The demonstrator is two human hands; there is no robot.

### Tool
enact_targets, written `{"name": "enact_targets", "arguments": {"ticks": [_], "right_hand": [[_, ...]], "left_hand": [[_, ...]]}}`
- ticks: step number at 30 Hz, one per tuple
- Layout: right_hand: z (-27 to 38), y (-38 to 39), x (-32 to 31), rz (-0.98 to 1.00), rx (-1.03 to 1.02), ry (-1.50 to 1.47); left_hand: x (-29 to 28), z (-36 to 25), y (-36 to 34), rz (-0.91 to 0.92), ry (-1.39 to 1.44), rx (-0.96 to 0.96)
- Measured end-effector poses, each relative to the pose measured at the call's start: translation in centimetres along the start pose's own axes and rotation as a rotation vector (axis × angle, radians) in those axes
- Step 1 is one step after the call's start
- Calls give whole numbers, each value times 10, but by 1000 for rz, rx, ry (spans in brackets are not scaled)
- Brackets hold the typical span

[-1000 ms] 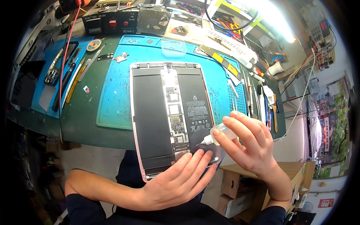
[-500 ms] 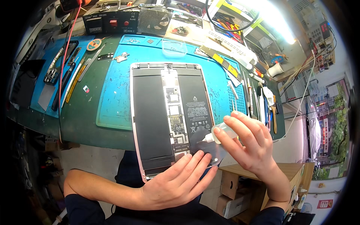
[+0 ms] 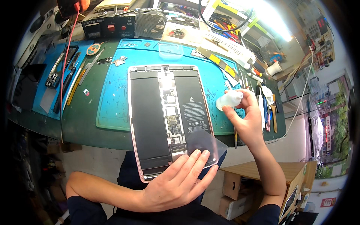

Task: The person is repairing a tablet by applying a liquid from a small bottle onto the internal components and using a plastic card to spread it. They also use a metal tool to adjust parts inside the device.

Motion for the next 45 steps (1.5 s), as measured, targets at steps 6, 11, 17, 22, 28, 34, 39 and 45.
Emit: {"name": "enact_targets", "arguments": {"ticks": [6, 11, 17, 22, 28, 34, 39, 45], "right_hand": [[-4, 40, -36, -284, 82, -63], [65, 37, 1, 266, 106, 77], [61, 29, 68, 963, 249, 47], [70, 37, 79, 1019, 329, 46], [70, 39, 84, 1046, 327, 75], [87, 37, 79, 874, 66, 375], [91, 44, 77, 690, -49, 369], [94, 45, 77, 721, 14, 370]], "left_hand": [[1, 0, 3, 11, -13, 16], [3, -1, 3, 35, -20, 28], [-4, -2, 3, 80, 7, 54], [-37, 13, 38, -75, 103, 102], [-51, 67, 61, 49, -61, 37], [-38, 72, 50, 64, -140, 52], [-36, 71, 49, -3, -171, 89], [-36, 71, 49, -3, -178, 104]]}}
Point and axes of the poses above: each hand's wrist, its own y-axis away from the middle knuckle, its own x-axis out of the palm, z = x × y, the point moved 10 cm from there along -y, towards the middle knuckle, and after that the axes turned 15 degrees about y, right-handed, at the moved point
